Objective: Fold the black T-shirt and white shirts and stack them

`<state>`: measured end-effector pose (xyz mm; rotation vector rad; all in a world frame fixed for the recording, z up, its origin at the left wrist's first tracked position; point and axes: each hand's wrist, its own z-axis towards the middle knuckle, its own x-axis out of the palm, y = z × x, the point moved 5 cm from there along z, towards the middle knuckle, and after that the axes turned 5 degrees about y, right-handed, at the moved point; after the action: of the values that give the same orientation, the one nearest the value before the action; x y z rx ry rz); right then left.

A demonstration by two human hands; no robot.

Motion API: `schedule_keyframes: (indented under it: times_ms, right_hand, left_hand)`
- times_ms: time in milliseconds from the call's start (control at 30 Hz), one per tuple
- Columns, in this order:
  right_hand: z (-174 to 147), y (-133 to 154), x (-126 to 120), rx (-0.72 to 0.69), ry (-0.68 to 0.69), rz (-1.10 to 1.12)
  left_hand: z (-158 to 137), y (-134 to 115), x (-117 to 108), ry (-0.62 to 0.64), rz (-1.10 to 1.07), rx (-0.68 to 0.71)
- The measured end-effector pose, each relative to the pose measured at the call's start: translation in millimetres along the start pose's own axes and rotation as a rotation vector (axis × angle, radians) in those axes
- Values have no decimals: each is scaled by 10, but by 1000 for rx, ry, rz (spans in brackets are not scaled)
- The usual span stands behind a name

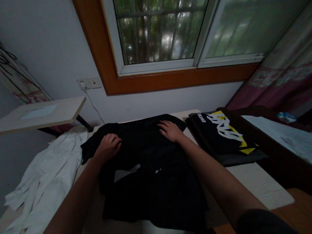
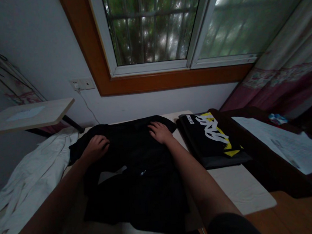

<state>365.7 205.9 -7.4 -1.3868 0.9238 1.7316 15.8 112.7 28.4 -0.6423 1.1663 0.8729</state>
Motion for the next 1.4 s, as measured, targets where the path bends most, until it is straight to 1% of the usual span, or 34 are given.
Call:
schedule_keyframes:
  times_ms: [67,133,200,267,333,433,467,533,600,633,667,700,733,767,867,900,933,967,1000,1067,1133,1200,1267,1400]
  right_hand:
    - [-4,-4,-2,6,-5,5]
    - [-7,-6,-4,10,1,9]
    - [-10,-5,-8,10,4,12]
    - [-13,-1,-17,7,-1,11]
    - [-16,3,-26,8,-6,8]
    - [-20,8,-34,12,-1,7]
    - [-20,11,-36,11,1,8]
    - [-21,15,-38,11,5,9]
    - [-21,17,-40,15,3,9]
    - [-21,19,-42,16,0,10]
    - [-23,21,-44,17,-3,9]
    - [-25,23,-45,18,-4,9]
    - [-28,27,-45,18,-2,7]
    - [-33,32,-46,17,2,4]
    - [-60,49,-56,14,9,-4]
    - [-74,56,-63,12,8,-8]
    - [-90,63,-71,9,6,-11]
    - [-109,70,-80,8,3,-14]
    - [-130,76,-89,7,1,-17]
    - [-179,89,-107,2,-2,-21]
    - [-235,108,-126,-4,-6,-30]
    - [-301,136,-146,-9,-11,-48]
    - [-379,172,-173,-7,-19,-65]
    - [-595,277,-250,6,-23,-85]
  left_hand:
    - [-51,-250,-63,16,-73,93]
    - [-128,-541,-121,65,-177,224]
    - [-214,-766,-177,117,-260,272]
    - [-307,-922,-195,238,-345,296]
    - [-401,-989,-205,349,-446,274]
    - [-546,-993,-212,486,-585,221]
    - [-600,-989,-202,554,-627,204]
    - [-717,-981,-166,740,-727,140]
    - [-829,-985,-137,953,-862,38]
    - [-864,-988,-136,1036,-926,-17]
    - [-876,-989,-144,1084,-972,-60]
    - [-857,-982,-158,1086,-992,-87]
    - [-806,-964,-175,1036,-987,-96]
    - [-727,-933,-197,929,-960,-94]
    - [-465,-804,-260,472,-802,-72]
    - [-405,-768,-259,338,-734,-70]
    - [-364,-745,-239,236,-661,-66]
    - [-339,-738,-199,168,-583,-59]
    - [-326,-745,-145,125,-504,-48]
    - [-335,-795,-19,99,-357,-21]
    - [-376,-874,87,113,-238,4]
    - [-432,-967,139,140,-164,30]
    - [-494,-1056,134,171,-134,57]
    - [-629,-1195,33,203,-132,91]
